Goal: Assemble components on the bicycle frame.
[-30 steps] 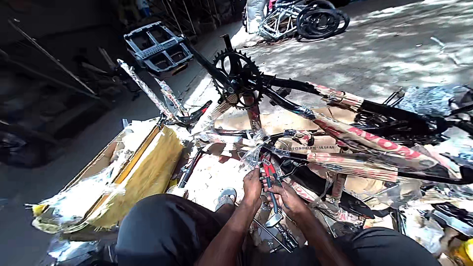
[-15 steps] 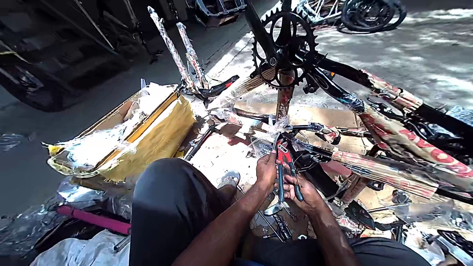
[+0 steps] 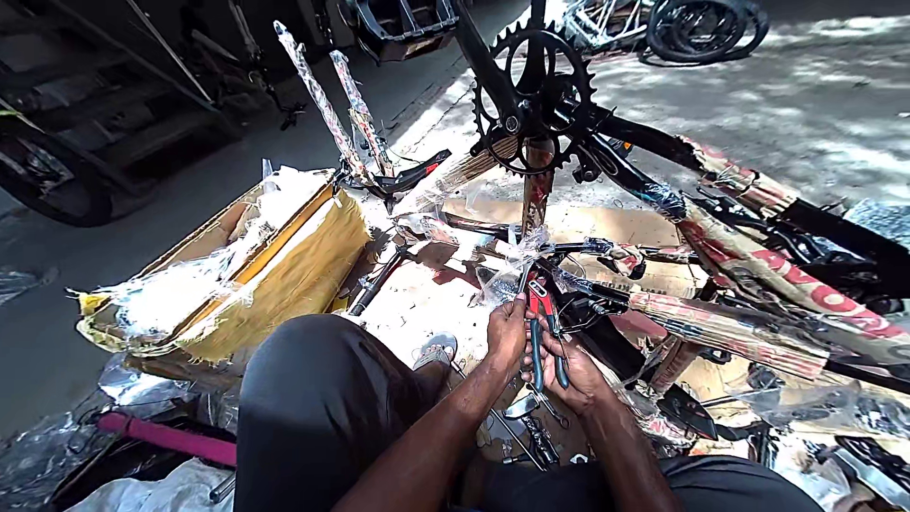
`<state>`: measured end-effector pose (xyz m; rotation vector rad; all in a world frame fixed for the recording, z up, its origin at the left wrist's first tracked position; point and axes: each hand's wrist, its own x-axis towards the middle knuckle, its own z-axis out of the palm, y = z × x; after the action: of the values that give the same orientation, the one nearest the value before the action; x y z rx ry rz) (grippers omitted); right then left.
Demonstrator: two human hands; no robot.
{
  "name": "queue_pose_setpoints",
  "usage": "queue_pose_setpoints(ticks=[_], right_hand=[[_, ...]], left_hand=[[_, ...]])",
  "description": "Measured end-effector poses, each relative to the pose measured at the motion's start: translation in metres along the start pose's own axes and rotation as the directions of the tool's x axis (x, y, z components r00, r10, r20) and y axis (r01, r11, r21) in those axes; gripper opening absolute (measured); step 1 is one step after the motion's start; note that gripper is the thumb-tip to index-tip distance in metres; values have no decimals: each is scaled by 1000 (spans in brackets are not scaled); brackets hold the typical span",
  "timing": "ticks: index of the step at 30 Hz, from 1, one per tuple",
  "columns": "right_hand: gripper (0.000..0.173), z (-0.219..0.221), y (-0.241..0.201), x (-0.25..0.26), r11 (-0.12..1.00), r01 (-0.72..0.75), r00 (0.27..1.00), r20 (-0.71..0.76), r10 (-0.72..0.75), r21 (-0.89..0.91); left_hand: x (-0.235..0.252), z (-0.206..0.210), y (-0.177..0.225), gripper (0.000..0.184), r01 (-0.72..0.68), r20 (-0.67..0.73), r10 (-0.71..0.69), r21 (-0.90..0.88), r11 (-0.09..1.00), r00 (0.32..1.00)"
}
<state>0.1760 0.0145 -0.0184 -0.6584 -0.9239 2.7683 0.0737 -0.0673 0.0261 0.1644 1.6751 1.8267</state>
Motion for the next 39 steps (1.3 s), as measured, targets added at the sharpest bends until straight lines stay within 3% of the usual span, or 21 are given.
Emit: queue_pose_setpoints(ticks=[7, 12, 22, 27, 31, 34, 37, 39], right_hand=[[37, 0, -5, 5, 998, -30, 999, -25, 32, 56], [38, 17, 10, 11, 996, 84, 968, -234, -89, -29], [38, 23, 27, 25, 978, 92, 922, -354, -155, -187], [40, 14, 12, 18, 987, 67, 961, -257, -104, -148], [40, 9, 7, 11, 988, 80, 970, -217, -107, -130], [45, 10, 10, 6, 975, 33, 971, -225, -83, -219], [56, 4, 24, -3, 844, -94, 971, -237, -40, -527], [59, -7, 35, -4, 558, -134, 975, -208, -72, -819]], left_hand=[[-14, -2, 4, 61, 36, 53, -40, 81, 996, 998], [-13, -2, 2, 56, -15, 59, 11, 67, 998, 998], [5, -4, -9, 56, 56, 18, -58, 98, 994, 998], [14, 3, -9, 50, 27, 42, -28, 13, 1000, 999], [7, 7, -5, 55, 58, 24, -61, 90, 994, 998], [7, -1, -8, 51, -8, -29, 12, 156, 988, 999], [15, -17, -22, 46, -58, -71, 77, 243, 968, 995], [19, -30, -37, 45, -40, -81, 72, 342, 939, 994]])
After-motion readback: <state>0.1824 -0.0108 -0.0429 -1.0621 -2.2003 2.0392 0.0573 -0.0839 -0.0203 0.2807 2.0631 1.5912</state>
